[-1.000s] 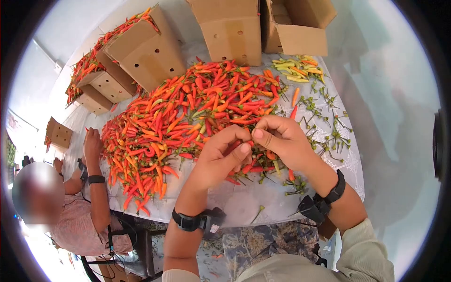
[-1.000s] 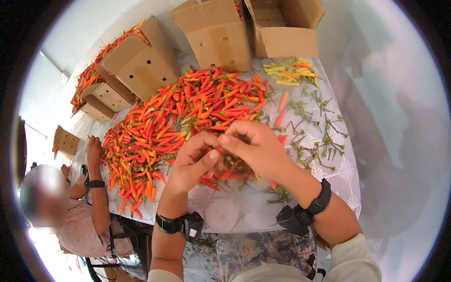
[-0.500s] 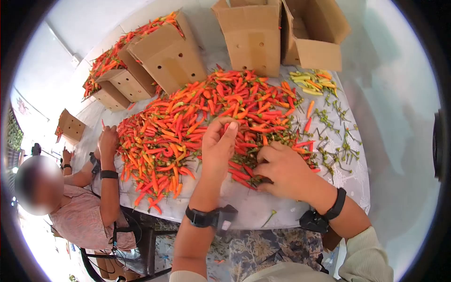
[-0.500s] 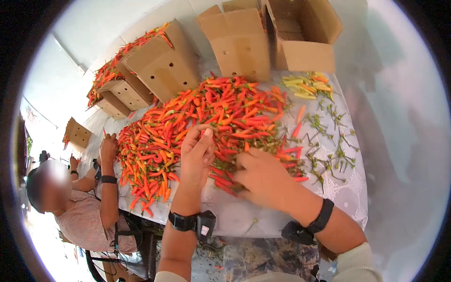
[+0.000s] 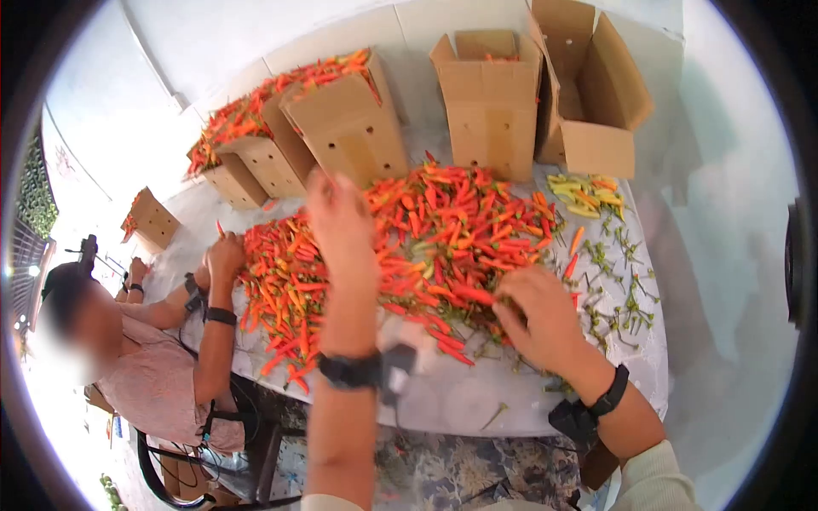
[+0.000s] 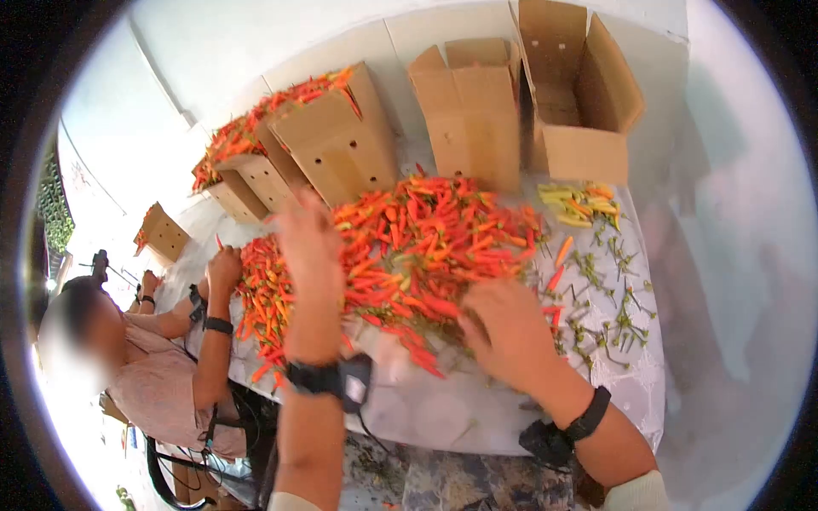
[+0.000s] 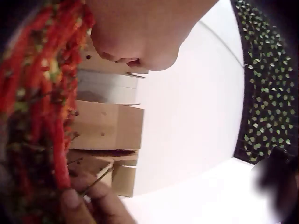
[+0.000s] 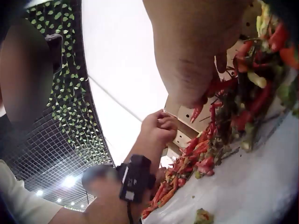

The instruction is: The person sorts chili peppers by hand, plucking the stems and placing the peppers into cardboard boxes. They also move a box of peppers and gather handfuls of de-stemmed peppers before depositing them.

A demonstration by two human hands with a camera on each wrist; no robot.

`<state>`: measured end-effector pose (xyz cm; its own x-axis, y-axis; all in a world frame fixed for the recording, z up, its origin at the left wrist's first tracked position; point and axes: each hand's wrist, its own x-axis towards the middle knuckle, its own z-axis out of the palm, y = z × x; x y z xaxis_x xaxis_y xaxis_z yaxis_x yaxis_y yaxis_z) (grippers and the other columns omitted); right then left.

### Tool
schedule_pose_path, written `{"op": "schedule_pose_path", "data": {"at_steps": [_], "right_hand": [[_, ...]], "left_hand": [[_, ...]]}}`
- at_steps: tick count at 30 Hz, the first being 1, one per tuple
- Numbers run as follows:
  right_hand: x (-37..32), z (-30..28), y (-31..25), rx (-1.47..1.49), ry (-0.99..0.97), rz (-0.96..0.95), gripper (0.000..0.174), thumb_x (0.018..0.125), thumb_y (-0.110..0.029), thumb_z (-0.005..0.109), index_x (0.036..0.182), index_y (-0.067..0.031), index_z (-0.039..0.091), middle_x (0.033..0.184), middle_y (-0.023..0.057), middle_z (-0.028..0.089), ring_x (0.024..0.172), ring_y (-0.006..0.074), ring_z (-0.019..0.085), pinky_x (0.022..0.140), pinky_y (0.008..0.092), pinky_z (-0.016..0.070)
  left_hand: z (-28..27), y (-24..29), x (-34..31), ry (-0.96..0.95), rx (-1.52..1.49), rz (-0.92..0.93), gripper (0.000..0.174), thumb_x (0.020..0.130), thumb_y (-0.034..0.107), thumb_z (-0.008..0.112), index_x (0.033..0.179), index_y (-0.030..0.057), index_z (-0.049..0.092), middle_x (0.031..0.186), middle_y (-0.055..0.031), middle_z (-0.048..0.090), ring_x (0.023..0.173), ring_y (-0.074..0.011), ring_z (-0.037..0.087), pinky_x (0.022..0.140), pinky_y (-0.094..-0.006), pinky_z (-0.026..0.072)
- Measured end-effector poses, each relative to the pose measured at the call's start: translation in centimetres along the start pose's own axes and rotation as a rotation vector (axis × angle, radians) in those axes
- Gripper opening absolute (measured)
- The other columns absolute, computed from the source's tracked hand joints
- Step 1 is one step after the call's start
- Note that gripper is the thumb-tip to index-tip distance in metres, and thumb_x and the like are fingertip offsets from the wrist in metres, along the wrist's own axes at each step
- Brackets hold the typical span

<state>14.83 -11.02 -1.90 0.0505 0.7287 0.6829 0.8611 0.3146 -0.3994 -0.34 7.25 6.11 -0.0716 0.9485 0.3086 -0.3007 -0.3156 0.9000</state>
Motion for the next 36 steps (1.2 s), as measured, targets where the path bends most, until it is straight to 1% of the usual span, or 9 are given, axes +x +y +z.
{"op": "schedule_pose_path", "data": {"at_steps": [1, 5, 7, 12, 19, 24, 29, 32, 36], "right_hand": [[0.1, -0.4, 0.2, 0.003, 0.001, 0.047, 0.017, 0.079, -0.01, 0.066, 0.093, -0.0034, 0.059, 0.093, 0.0137, 0.06, 0.088, 0.032, 0.058, 0.075, 0.0427, 0.046], [0.4, -0.8, 0.3, 0.234, -0.004, 0.396, 0.021, 0.08, -0.011, 0.067, 0.098, -0.003, 0.06, 0.088, 0.0142, 0.061, 0.083, 0.0302, 0.059, 0.07, 0.0371, 0.048], [0.2, -0.7, 0.7, 0.339, 0.032, 0.389, 0.019, 0.08, -0.01, 0.067, 0.097, -0.0033, 0.061, 0.089, 0.0136, 0.062, 0.084, 0.0296, 0.06, 0.072, 0.0368, 0.048], [0.1, -0.7, 1.4, 0.362, 0.041, 0.36, 0.018, 0.078, -0.006, 0.068, 0.096, -0.0028, 0.062, 0.089, 0.0116, 0.063, 0.088, 0.0273, 0.061, 0.076, 0.0361, 0.0478], [0.3, 0.0, 1.6, 0.457, 0.036, 0.433, 0.015, 0.088, -0.015, 0.061, 0.093, -0.0012, 0.064, 0.089, 0.0133, 0.064, 0.086, 0.0299, 0.06, 0.077, 0.0364, 0.0472], [0.2, -0.4, 3.0, 0.122, 0.149, 0.367, 0.029, 0.095, -0.026, 0.053, 0.09, -0.0002, 0.064, 0.08, 0.0131, 0.06, 0.081, 0.0308, 0.059, 0.071, 0.038, 0.0466], [0.5, -1.8, 2.7, 0.4, 0.106, 0.75, 0.031, 0.096, -0.028, 0.054, 0.092, 0.0006, 0.063, 0.081, 0.0093, 0.061, 0.074, 0.0195, 0.061, 0.068, 0.0331, 0.0484], [0.6, -1.7, 2.1, 0.836, 0.133, 0.751, 0.026, 0.094, -0.024, 0.057, 0.099, 0.0001, 0.062, 0.087, 0.0056, 0.063, 0.075, 0.0116, 0.061, 0.069, 0.027, 0.0498], [0.6, -1.2, 2.2, 0.918, 0.08, 0.629, 0.024, 0.094, -0.022, 0.058, 0.101, 0.0005, 0.062, 0.093, 0.0045, 0.063, 0.077, 0.0093, 0.062, 0.069, 0.0229, 0.0521]], "left_hand": [[-0.5, 0.9, 1.9, -0.056, -0.07, 0.058, 0.008, 0.093, 0.017, 0.054, 0.088, 0.0114, 0.056, 0.063, 0.0043, 0.043, 0.048, -0.002, 0.033, 0.04, -0.0192, 0.0242], [0.2, 0.8, 3.5, -0.342, 0.071, -0.171, 0.009, 0.093, 0.018, 0.054, 0.095, 0.0094, 0.056, 0.062, 0.0042, 0.044, 0.046, -0.0034, 0.035, 0.039, -0.0213, 0.0239], [1.2, -1.0, -2.1, -0.441, 0.14, -0.356, 0.013, 0.094, 0.02, 0.054, 0.083, 0.0117, 0.054, 0.06, 0.0046, 0.046, 0.042, -0.0021, 0.033, 0.037, -0.0187, 0.0214], [-0.2, -5.5, -7.2, -0.642, 0.045, -0.521, 0.019, 0.096, 0.026, 0.055, 0.09, 0.0069, 0.056, 0.061, 0.004, 0.047, 0.043, -0.0022, 0.032, 0.038, -0.0179, 0.0221], [-0.9, -6.1, -8.0, -0.723, 0.187, -0.292, 0.016, 0.09, 0.021, 0.065, 0.087, 0.0062, 0.058, 0.065, 0.0061, 0.046, 0.055, -0.0024, 0.039, 0.049, -0.0186, 0.0316], [-1.0, -6.9, -8.7, -0.702, 0.381, 0.021, 0.012, 0.091, 0.016, 0.064, 0.088, 0.0069, 0.056, 0.072, 0.0076, 0.049, 0.06, -0.0003, 0.038, 0.053, -0.0175, 0.0307], [-0.7, -6.9, -8.5, -0.529, 0.275, -0.001, 0.011, 0.092, 0.016, 0.061, 0.093, 0.0067, 0.056, 0.072, 0.0061, 0.05, 0.054, 0.0001, 0.037, 0.046, -0.0167, 0.0281], [-0.8, -6.5, -8.8, -0.53, 0.173, -0.117, 0.013, 0.095, 0.019, 0.057, 0.096, 0.0063, 0.055, 0.068, 0.0039, 0.051, 0.048, 0.0002, 0.036, 0.041, -0.0167, 0.0255], [-0.3, -5.6, -9.4, -0.613, 0.083, -0.174, 0.017, 0.096, 0.022, 0.055, 0.095, 0.0053, 0.056, 0.066, 0.0021, 0.052, 0.048, -0.0006, 0.037, 0.041, -0.0171, 0.0261]]}}
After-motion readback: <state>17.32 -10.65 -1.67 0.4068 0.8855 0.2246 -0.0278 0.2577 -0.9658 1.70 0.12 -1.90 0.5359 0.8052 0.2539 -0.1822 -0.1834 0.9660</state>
